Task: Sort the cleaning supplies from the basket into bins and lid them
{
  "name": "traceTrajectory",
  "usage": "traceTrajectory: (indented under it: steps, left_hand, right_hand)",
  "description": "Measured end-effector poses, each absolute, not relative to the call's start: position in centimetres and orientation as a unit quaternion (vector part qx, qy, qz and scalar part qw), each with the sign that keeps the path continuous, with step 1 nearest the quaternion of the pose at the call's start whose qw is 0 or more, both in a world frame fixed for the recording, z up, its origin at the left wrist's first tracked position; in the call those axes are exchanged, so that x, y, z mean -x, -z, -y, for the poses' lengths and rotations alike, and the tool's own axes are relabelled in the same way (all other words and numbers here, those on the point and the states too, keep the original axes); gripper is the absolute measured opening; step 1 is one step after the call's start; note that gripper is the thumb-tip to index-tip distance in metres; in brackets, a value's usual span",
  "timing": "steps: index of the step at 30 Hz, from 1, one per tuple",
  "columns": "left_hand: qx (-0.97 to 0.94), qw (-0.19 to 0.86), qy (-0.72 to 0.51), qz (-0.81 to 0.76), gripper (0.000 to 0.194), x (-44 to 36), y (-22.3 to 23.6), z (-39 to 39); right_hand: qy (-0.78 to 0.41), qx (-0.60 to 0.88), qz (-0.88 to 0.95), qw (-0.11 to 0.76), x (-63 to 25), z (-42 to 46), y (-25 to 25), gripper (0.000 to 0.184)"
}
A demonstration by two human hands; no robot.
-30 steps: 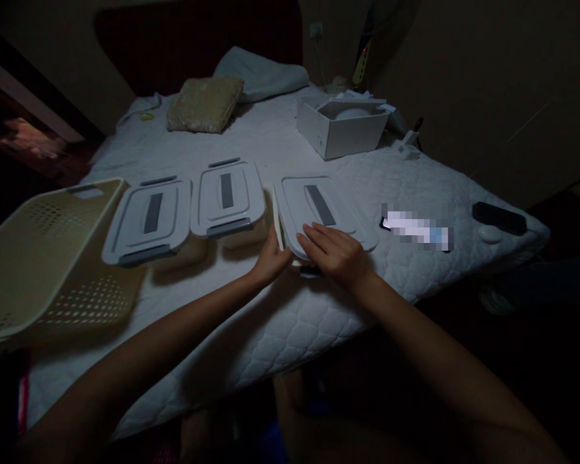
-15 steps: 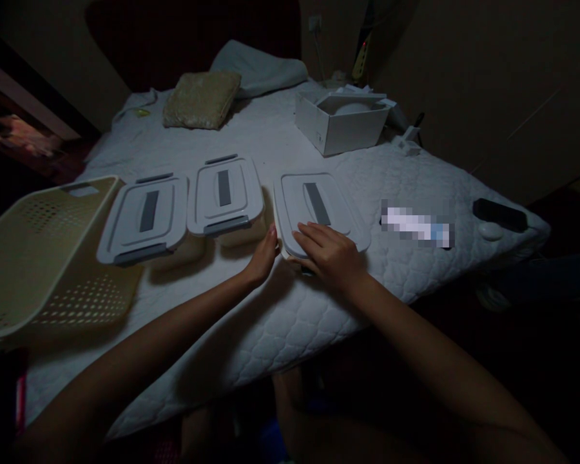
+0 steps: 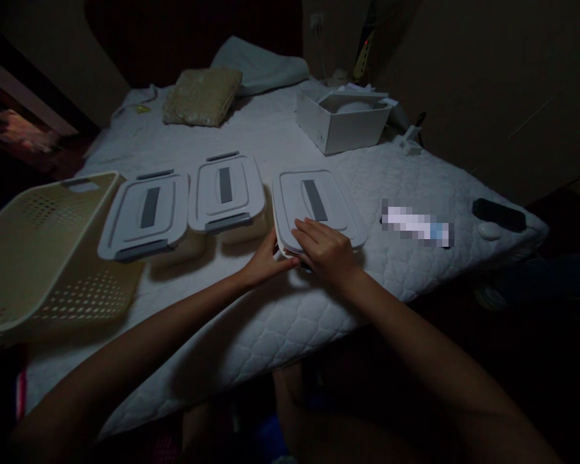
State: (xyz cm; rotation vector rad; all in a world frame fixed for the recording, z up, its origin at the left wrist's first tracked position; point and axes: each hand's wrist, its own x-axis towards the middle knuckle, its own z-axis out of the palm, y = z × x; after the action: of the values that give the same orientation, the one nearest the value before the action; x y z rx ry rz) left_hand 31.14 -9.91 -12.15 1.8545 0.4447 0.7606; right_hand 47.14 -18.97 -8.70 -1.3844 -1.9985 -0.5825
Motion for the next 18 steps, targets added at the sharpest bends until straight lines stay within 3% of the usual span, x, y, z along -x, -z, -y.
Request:
traceTrajectory:
  steps: [11,15,18]
  left_hand:
    - [-0.776,0.502,-0.324,-0.201,0.091,-31.3,12.2,10.2]
    - [-0.731,0.551,-0.334,-0.226,0.078,-31.6,12.4,10.2]
    - [-0.738,0.529,-0.331,-0.257,0.072,-31.5,12.4,10.7]
  right_hand:
    - [0.127,0.535,0.761,0.345,-48.0,19.5,8.0,0.035]
    - [0.101,0.540,0.737,0.394,-48.0,19.3,7.7,0.033]
    - [0.104,0.541,0.729,0.407,-47.7,19.2,7.7,0.032]
